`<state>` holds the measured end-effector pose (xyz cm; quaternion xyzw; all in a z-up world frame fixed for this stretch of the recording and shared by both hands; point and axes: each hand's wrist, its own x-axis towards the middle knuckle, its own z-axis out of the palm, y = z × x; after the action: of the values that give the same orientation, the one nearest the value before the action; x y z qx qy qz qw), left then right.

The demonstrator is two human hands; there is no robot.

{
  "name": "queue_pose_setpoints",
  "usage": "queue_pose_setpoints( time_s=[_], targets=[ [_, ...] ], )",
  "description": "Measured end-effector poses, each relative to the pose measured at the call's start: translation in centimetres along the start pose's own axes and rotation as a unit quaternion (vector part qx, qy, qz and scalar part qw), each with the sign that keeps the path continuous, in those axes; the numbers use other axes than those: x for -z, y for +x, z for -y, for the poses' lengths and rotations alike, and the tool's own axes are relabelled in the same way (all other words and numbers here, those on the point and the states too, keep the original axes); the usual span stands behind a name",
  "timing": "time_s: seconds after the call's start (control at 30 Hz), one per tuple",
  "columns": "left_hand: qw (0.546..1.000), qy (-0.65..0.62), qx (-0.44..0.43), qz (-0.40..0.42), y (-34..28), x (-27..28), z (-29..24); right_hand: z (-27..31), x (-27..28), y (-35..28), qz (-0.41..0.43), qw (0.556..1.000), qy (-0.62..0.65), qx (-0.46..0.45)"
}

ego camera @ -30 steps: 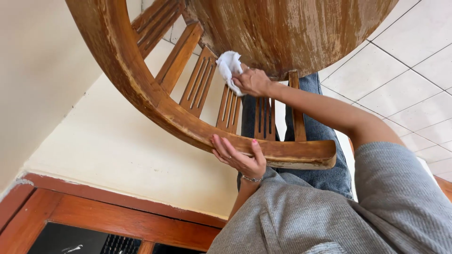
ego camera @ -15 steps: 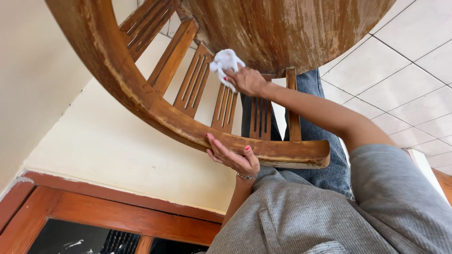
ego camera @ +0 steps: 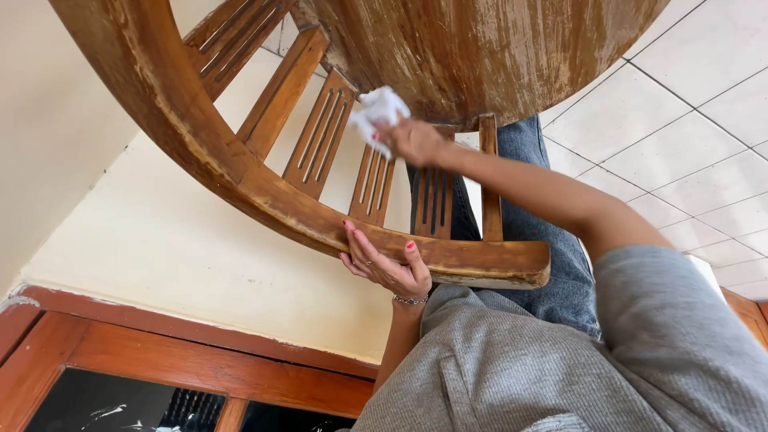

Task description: Cleaning and wiping down wooden chairs with a cloth.

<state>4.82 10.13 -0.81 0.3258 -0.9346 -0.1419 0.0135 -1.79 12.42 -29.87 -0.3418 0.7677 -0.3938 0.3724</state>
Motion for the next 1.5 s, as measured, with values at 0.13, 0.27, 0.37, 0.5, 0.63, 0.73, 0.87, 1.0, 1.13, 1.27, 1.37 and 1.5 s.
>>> queue_pose_setpoints(
  time_s=[0.13,0.27,0.37,0.5,0.63,0.73,0.87,1.0,1.13,1.27,1.37,1.5],
  targets=[
    [0.999,0.005,0.032,-0.024,0.4,-0.1,-0.5,3.0,2.3,1.7,0.038,0.996,-0.035,-0.077],
    [1.000,0.002,0.026,0.017,0.4,0.6,-0.6,10.7,6.2,-3.4,0.213,0.977,0.003,-0.014],
    [1.000,0.007,0.024,0.012,0.7,0.7,-0.9,12.1,6.7,-4.6,0.136,0.985,0.097,0.036],
    [0.999,0.018,0.018,0.029,0.8,1.0,-1.0,6.8,4.6,-0.4,0.170,0.975,-0.001,-0.142],
    [1.000,0.014,0.023,0.014,0.7,0.5,-1.0,5.0,6.3,2.0,0.103,0.973,0.054,-0.201],
    [0.999,0.021,0.003,0.038,1.0,0.7,-1.0,7.1,5.5,-0.5,0.128,0.971,0.055,-0.193],
    [0.999,0.012,0.017,0.035,0.2,0.9,-1.1,12.1,6.5,-5.9,0.021,0.984,0.149,0.092],
    [1.000,0.004,0.010,0.025,0.6,0.7,-0.6,6.8,4.0,-2.4,0.079,0.985,0.143,0.062],
    [0.999,0.000,-0.006,0.040,0.2,0.9,-0.4,-0.9,4.1,1.3,0.167,0.983,0.008,-0.078],
    [0.999,-0.005,-0.002,0.039,0.3,1.1,-0.4,5.4,12.0,-1.8,0.267,0.960,0.083,-0.004],
    [0.999,-0.006,-0.010,0.035,0.6,0.5,-0.4,6.7,11.9,-7.9,0.338,0.935,0.021,0.108],
    [0.999,0.029,-0.045,0.000,-2.0,-1.4,-1.4,5.9,9.8,-10.6,0.243,0.966,0.013,0.088]
  ],
)
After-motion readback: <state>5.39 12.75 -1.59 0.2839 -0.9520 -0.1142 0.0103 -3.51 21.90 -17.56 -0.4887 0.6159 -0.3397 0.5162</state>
